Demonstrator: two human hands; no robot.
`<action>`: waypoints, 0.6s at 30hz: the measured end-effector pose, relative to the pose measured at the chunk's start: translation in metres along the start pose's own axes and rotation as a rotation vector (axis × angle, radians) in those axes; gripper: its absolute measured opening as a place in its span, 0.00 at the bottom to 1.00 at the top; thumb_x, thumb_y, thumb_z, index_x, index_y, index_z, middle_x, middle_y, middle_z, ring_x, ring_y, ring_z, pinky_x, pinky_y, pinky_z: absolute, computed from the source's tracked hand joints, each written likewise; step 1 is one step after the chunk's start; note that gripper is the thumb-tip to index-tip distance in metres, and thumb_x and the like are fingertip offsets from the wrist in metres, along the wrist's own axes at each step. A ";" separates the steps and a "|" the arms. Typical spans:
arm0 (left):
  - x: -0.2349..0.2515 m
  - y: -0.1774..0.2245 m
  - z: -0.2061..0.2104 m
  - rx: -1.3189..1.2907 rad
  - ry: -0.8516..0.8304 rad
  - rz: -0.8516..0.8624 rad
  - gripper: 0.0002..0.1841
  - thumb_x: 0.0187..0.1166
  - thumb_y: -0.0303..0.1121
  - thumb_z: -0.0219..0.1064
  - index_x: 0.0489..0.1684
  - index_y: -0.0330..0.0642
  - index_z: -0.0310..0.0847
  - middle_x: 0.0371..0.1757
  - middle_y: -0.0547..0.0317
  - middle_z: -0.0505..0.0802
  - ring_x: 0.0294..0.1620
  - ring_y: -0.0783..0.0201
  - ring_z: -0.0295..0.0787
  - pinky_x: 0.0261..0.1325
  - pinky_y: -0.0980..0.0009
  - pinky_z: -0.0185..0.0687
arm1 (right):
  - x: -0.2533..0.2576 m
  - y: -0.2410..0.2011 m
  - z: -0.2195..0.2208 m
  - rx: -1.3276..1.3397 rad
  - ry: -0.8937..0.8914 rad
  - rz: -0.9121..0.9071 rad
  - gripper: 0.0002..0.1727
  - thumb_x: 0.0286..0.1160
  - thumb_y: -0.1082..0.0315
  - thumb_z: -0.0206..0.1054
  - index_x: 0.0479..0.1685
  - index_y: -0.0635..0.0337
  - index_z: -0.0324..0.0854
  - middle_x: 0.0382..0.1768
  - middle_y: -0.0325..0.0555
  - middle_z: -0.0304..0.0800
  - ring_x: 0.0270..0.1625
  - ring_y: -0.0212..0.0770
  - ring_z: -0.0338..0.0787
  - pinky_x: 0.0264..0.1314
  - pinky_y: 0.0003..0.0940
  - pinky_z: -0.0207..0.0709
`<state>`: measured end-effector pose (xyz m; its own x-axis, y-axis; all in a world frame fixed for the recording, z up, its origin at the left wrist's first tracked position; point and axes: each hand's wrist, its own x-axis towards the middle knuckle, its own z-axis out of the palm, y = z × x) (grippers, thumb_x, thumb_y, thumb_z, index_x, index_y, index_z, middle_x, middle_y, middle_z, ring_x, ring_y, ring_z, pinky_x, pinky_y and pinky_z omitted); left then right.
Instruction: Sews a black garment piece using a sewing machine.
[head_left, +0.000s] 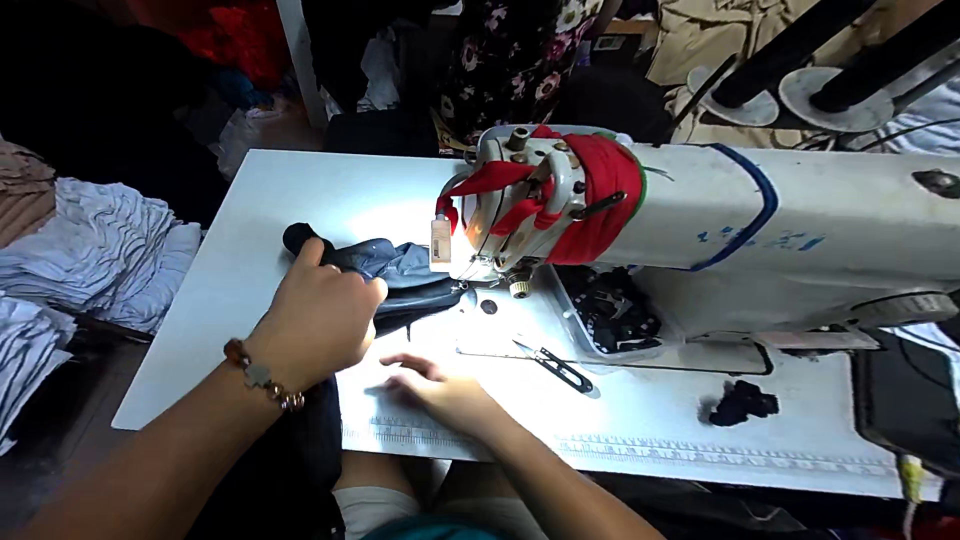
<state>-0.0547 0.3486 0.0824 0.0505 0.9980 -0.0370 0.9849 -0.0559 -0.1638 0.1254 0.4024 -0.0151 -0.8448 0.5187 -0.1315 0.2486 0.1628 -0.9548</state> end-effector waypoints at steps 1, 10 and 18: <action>-0.007 0.007 0.006 -0.012 0.041 0.004 0.08 0.73 0.37 0.69 0.28 0.45 0.86 0.25 0.53 0.89 0.35 0.48 0.89 0.68 0.37 0.69 | -0.010 0.013 -0.011 -0.231 0.221 -0.159 0.14 0.82 0.70 0.63 0.60 0.61 0.88 0.38 0.42 0.95 0.35 0.31 0.92 0.41 0.30 0.88; -0.034 0.073 0.031 -0.304 0.139 0.574 0.07 0.71 0.36 0.67 0.23 0.50 0.86 0.24 0.63 0.88 0.42 0.56 0.91 0.83 0.37 0.59 | 0.006 0.049 -0.070 -1.034 0.264 -0.750 0.08 0.74 0.78 0.63 0.38 0.66 0.89 0.51 0.63 0.94 0.63 0.62 0.92 0.72 0.57 0.81; -0.018 0.080 0.043 -0.642 0.292 0.660 0.13 0.75 0.34 0.64 0.16 0.46 0.79 0.16 0.66 0.79 0.22 0.70 0.76 0.36 0.70 0.70 | -0.014 0.062 -0.055 -0.939 0.447 -0.743 0.09 0.70 0.78 0.63 0.37 0.66 0.90 0.49 0.63 0.95 0.57 0.58 0.95 0.63 0.49 0.86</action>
<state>0.0156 0.3255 0.0277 0.5801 0.7438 0.3322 0.6418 -0.6684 0.3758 0.1791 0.4514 -0.0574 -0.7371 0.2545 0.6260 0.1796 0.9668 -0.1816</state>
